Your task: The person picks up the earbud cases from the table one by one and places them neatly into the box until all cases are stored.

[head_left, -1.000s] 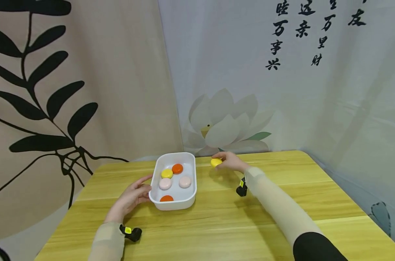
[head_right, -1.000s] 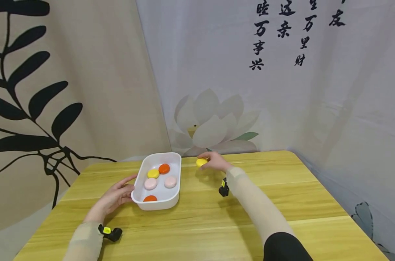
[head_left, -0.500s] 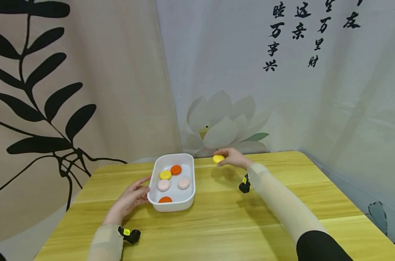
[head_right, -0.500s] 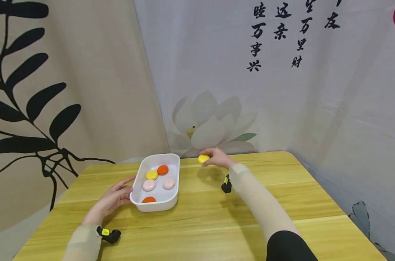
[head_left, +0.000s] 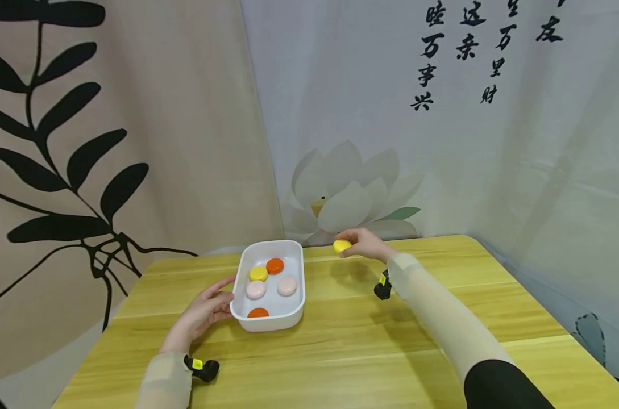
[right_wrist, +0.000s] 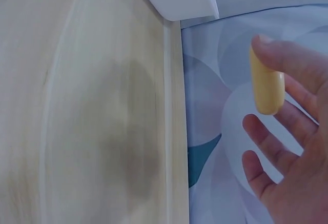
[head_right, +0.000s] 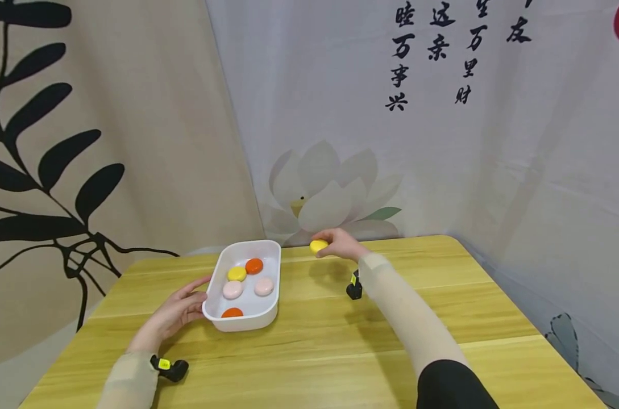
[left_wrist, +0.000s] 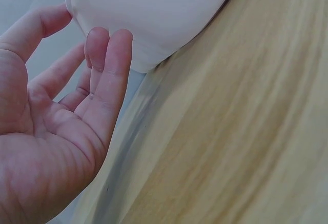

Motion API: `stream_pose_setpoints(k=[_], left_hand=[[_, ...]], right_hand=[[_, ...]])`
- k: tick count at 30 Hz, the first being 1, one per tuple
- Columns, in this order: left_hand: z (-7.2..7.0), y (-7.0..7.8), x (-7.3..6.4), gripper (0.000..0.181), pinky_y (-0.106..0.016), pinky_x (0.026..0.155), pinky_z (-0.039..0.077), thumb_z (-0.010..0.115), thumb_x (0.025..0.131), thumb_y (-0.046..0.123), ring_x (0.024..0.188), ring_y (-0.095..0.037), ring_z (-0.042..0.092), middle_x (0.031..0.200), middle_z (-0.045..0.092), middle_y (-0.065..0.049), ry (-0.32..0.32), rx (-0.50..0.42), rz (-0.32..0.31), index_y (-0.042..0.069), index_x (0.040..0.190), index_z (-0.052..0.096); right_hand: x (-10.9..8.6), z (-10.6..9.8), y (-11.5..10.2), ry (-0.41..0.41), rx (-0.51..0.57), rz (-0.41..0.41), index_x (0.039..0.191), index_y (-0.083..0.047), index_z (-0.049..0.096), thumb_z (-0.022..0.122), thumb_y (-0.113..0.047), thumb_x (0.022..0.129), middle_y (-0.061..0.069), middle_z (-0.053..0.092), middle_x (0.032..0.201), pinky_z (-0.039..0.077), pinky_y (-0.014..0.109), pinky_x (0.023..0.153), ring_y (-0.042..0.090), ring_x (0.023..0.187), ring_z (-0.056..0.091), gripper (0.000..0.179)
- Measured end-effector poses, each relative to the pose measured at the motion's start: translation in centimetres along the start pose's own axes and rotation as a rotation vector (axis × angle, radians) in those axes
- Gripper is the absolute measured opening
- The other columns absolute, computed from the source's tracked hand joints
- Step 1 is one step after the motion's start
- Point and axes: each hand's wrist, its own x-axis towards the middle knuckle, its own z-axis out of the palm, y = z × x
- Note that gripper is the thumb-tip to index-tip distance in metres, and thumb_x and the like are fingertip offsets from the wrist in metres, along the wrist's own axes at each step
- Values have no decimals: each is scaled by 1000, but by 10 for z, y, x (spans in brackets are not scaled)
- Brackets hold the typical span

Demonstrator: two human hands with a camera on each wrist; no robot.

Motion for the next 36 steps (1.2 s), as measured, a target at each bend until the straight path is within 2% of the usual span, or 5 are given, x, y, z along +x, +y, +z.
stream_pose_setpoints(k=[11, 20, 36], left_hand=[[2, -1, -1, 67, -34, 77, 56, 59, 95, 11, 74, -15, 62, 101, 63, -8, 25, -15, -19, 5, 153, 25], [3, -1, 0, 67, -35, 77, 56, 58, 95, 9, 73, -15, 62, 103, 62, -10, 30, -29, -11, 4, 152, 25], [4, 1, -2, 68, -36, 78, 56, 58, 96, 9, 75, -17, 63, 100, 65, -10, 4, -45, -10, 4, 153, 22]], right_hand=[[-3, -8, -9, 7, -28, 6, 132, -6, 59, 74, -9, 85, 12, 60, 126, 52, 37, 85, 22, 99, 61, 49], [-5, -16, -13, 25, -59, 11, 134, -6, 57, 73, -10, 86, 14, 57, 132, 50, 41, 89, 29, 107, 59, 50], [-1, -19, -17, 29, -88, -9, 132, -5, 58, 74, -13, 86, 13, 59, 128, 51, 37, 86, 28, 104, 59, 49]])
